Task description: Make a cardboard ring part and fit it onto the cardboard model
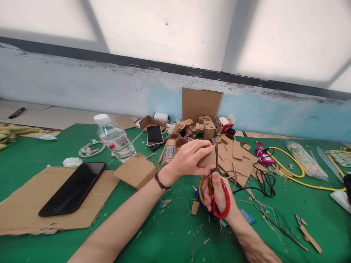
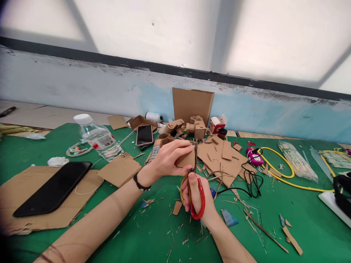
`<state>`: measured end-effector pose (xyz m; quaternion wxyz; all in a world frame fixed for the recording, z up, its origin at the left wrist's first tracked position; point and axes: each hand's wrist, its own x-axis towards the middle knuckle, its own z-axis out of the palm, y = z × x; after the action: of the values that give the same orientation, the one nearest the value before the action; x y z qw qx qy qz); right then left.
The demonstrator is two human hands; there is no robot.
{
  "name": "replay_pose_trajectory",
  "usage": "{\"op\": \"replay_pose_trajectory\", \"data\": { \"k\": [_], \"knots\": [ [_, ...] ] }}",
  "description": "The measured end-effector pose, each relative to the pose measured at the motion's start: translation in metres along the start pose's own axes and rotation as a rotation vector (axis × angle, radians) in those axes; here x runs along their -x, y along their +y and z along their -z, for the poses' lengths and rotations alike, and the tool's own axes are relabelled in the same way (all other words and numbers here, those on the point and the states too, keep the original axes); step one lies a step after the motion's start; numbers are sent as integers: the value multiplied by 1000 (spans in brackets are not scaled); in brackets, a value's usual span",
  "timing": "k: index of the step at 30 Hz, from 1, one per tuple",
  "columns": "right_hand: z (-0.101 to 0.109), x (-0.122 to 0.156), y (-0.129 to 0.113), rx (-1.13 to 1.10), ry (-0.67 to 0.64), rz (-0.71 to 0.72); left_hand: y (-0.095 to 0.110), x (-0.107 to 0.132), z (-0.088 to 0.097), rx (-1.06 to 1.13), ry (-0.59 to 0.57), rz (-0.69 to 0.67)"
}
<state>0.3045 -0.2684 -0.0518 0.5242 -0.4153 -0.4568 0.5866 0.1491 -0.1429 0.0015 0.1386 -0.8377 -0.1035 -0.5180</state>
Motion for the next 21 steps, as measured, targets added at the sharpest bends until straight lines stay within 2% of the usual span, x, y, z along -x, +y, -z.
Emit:
{"op": "replay_pose_trajectory", "data": {
  "k": [5,11,14,17,19,21],
  "knots": [
    [-3,2,2,-9,31,-13,0,4,-1,7,-9,28],
    [-9,4,-1,12,73,10,1,4,-3,18,52,-9],
    [-7,1,-7,60,51,2,-3,5,-2,12,75,-5],
    [6,-8,-16,104,92,33,-11,6,1,3,114,58],
    [24,-17,-24,179,189,48,-16,5,4,41,145,120],
    [47,-26,-31,361,343,49,-20,5,7,92,172,189]
  ]
}}
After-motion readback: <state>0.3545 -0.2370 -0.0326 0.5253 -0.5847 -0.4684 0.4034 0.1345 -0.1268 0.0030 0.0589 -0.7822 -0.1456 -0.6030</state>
